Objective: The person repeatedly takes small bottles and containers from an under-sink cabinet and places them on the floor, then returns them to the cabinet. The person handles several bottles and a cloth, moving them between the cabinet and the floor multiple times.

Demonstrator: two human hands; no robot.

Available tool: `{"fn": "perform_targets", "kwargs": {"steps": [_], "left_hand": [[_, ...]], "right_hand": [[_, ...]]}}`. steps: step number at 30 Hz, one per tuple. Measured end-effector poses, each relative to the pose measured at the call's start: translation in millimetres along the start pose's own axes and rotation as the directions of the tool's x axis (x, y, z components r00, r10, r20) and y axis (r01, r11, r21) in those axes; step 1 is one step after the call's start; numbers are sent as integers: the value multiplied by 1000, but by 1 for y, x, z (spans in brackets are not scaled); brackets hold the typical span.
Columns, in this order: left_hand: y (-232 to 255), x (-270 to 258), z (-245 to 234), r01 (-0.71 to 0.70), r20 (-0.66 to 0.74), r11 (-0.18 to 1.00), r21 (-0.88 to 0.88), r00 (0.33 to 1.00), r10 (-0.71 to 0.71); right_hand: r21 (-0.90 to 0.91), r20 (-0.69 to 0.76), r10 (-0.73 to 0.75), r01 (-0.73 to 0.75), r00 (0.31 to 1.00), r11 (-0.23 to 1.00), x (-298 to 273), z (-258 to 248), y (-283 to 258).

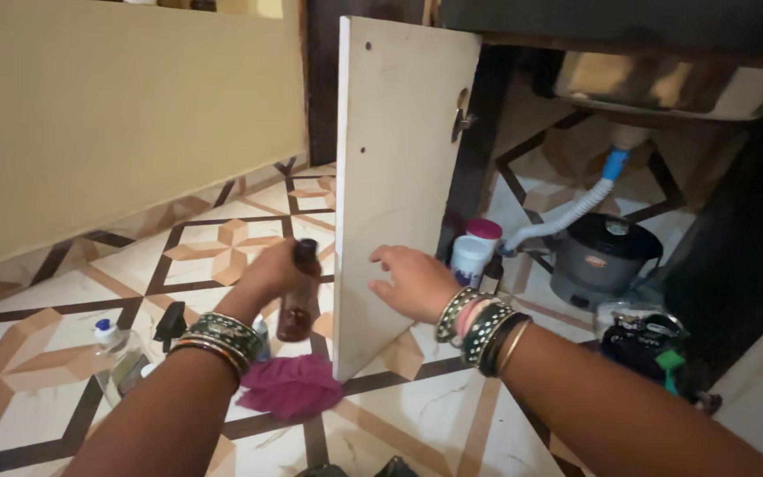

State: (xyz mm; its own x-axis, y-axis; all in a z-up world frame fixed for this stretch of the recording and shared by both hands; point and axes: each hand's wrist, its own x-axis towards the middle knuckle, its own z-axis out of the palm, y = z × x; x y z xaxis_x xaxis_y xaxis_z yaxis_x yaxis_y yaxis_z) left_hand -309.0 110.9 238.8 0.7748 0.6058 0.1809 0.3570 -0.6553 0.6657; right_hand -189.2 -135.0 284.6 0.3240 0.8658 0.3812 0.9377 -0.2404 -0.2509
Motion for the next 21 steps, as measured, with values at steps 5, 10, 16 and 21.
{"fn": "perform_targets", "kwargs": {"steps": [5,10,16,21], "left_hand": [[-15,2,-16,115,-365,991,64,927,-84],[-28,-1,-13,161,-476,985,-65,863,-173],[-57,3,-8,125,-582,973,-193,784,-216],[-78,13,1,121,-623,956,-267,736,-267]], "right_hand": [[40,31,-109,108,994,993,15,30,-25],[109,84,-106,96,991,989,23,60,-34],[172,110,-79,59,991,983,27,96,-28],[180,140,-51,25,989,983,31,124,-14]]}}
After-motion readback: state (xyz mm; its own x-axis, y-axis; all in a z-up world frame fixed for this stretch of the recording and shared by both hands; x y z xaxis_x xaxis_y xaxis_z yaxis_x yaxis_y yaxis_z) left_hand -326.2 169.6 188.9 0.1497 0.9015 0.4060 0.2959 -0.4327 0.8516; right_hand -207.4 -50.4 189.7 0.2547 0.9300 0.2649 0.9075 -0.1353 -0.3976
